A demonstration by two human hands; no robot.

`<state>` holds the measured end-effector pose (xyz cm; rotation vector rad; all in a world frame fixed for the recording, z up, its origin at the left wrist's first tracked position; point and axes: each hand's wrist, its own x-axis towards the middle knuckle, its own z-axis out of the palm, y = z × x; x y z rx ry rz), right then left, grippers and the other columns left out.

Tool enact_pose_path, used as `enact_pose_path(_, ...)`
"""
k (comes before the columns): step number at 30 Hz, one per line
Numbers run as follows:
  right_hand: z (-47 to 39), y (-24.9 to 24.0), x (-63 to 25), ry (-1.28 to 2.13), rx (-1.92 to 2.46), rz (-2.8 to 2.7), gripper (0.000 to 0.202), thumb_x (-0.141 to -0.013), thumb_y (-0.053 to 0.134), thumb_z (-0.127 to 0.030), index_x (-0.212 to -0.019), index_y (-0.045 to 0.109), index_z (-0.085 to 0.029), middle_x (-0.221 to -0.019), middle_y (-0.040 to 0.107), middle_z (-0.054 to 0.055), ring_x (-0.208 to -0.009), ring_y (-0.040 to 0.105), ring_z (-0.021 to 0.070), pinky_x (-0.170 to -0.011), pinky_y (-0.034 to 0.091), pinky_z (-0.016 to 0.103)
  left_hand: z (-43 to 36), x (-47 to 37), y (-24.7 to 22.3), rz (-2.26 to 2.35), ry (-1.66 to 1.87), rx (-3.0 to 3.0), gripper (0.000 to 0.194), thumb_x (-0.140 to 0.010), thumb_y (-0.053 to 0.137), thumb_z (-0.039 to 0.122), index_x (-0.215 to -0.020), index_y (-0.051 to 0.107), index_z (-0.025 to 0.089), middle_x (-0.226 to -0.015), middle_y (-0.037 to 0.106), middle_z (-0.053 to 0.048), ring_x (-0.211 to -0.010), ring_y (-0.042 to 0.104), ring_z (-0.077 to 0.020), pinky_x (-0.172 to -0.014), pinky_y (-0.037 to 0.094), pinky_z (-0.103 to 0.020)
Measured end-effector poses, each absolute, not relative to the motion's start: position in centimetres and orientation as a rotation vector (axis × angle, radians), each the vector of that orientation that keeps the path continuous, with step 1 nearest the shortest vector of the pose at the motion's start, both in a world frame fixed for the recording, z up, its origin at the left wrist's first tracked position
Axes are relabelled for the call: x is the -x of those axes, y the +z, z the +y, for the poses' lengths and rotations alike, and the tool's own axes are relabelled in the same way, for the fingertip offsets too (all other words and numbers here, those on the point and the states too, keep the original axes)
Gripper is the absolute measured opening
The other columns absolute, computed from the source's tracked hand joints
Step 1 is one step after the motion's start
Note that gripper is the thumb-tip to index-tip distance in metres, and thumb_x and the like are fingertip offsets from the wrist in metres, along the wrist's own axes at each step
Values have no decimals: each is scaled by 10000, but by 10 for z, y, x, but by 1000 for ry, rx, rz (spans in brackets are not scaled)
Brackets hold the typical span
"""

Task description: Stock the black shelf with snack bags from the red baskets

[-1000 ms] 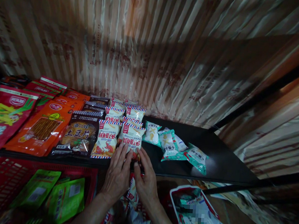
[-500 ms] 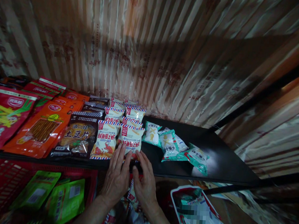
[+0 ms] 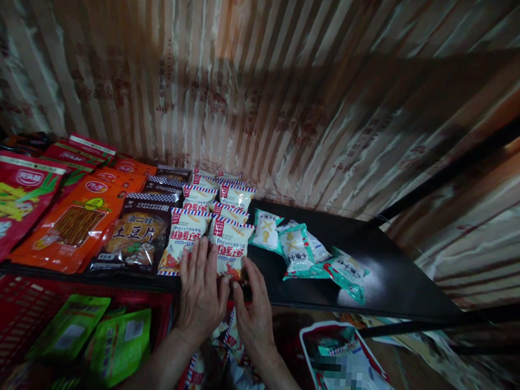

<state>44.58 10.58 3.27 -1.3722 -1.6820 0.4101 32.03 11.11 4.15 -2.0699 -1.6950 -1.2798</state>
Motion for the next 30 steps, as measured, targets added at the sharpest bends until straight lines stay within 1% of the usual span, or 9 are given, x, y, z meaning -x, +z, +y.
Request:
enact_pose_path(4,108,33,-446,421,1369,-1684,439,-886,452,-288,-1320,420,-227,-1328,467,117,-1232,436,232,-1006,403,446,116,-319,44,-1683,-1228,2080,593,-837,496,229,-1357,284,39,-1435,297,-261,-1362,223,-314,-1076,177,-571)
enact_pose_path(7,110,34,-447,433,1374,-1683,438,-885,455,-288,-1316,425,-220,-1335,459,118,-1238,431,232,-1002,412,436,120,-320,45,-1679,-1209,2088,574,-845,484,235,-1350,297,35,-1442,278,-266,-1366,212,-311,-1074,172,-571)
enact_pose_path(11,113,35,-446,446,1354,-1666,433,-886,453,-274,-1316,428,-225,-1338,455,114,-1239,431,225,-981,434,420,123,-321,43,-1687,-1195,2091,588,-848,481,255,-1359,288,39,-1455,239,-268,-1363,219,-315,-1073,156,-577)
enact_pose_path(16,116,35,-446,426,1353,-1691,420,-886,451,-265,-1304,450,-231,-1334,457,115,-1236,435,229,-973,444,421,126,-323,42,-1680,-1191,2113,624,-845,485,258,-1377,252,29,-1445,252,-280,-1364,215,-316,-1073,149,-583)
enact_pose_path(19,116,35,-447,380,1351,-1710,427,-885,443,-256,-1311,440,-221,-1321,471,121,-1225,446,229,-994,424,437,127,-324,43,-1651,-1217,2118,647,-847,479,246,-1397,207,42,-1448,254,-271,-1365,216,-310,-1070,166,-581)
enact_pose_path(23,116,37,-449,334,1349,-1743,430,-886,438,-253,-1314,435,-214,-1307,487,121,-1205,469,223,-990,432,426,128,-325,41,-1632,-1262,2118,668,-845,487,242,-1409,181,55,-1450,263,-260,-1361,232,-306,-1064,208,-566)
enact_pose_path(27,117,36,-451,297,1359,-1764,440,-887,436,-255,-1324,421,-201,-1312,487,124,-1207,470,225,-989,434,422,129,-324,40,-1625,-1302,2136,670,-839,505,252,-1405,201,65,-1463,244,-245,-1364,221,-307,-1059,256,-537)
enact_pose_path(30,116,36,-451,278,1358,-1770,449,-888,437,-247,-1333,404,-195,-1316,483,124,-1212,466,220,-989,436,412,129,-324,40,-1621,-1285,2138,638,-834,516,245,-1389,252,75,-1453,277,-239,-1358,239,-304,-1064,242,-539)
